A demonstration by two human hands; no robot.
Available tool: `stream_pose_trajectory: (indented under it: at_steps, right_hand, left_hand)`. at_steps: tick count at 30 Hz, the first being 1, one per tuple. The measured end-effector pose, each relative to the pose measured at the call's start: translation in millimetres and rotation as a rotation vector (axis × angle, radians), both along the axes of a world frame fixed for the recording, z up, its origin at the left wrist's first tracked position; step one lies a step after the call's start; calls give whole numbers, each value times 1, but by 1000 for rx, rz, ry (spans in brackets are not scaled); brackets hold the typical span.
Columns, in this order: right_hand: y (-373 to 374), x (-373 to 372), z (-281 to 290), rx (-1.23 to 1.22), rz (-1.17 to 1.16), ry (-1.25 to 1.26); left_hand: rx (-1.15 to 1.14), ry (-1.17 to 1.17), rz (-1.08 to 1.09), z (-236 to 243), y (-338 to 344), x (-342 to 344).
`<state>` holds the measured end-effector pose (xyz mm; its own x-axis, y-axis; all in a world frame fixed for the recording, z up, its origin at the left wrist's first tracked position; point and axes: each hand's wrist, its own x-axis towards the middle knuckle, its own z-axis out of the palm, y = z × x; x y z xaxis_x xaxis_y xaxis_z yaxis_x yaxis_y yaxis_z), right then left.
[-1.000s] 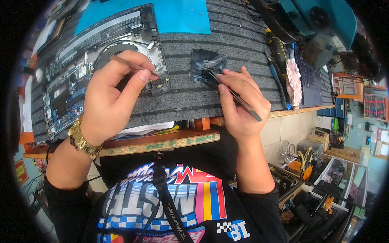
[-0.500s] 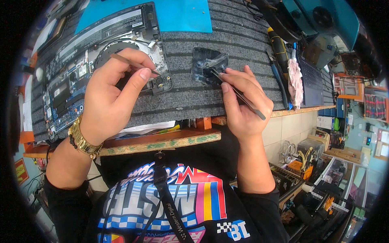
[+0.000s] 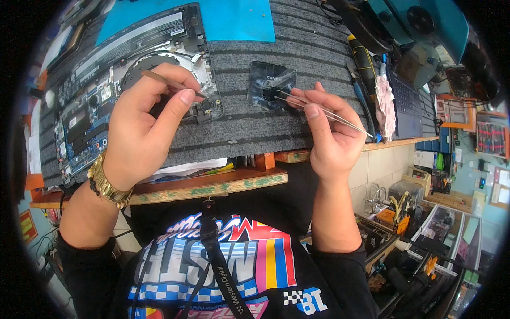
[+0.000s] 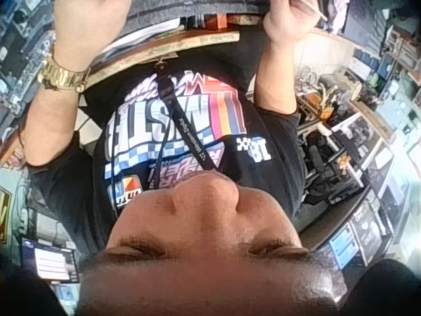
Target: The person uses tweezers and a pry tool to work on the internal components of an open laptop, handling small parts and wires on the motherboard.
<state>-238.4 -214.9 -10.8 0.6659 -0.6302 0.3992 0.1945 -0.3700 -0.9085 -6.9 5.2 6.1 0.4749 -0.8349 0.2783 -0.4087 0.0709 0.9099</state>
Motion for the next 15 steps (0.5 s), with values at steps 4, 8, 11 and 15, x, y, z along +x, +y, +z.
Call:
stream_pose_trajectory:
  at_steps: [4, 8, 11, 15]
  right_hand:
    - [0, 0, 0, 74, 26, -38]
    - [5, 3, 4, -9, 36, -7]
    - [22, 14, 4, -130, 25, -19]
    - [47, 24, 4, -234, -9, 33]
  left_hand:
    - [3, 5, 2, 0, 0, 0]
    - [-6, -12, 5, 1, 0, 1]
    - [29, -3, 10, 1, 1, 1]
    - [11, -21, 11, 0, 0, 1]
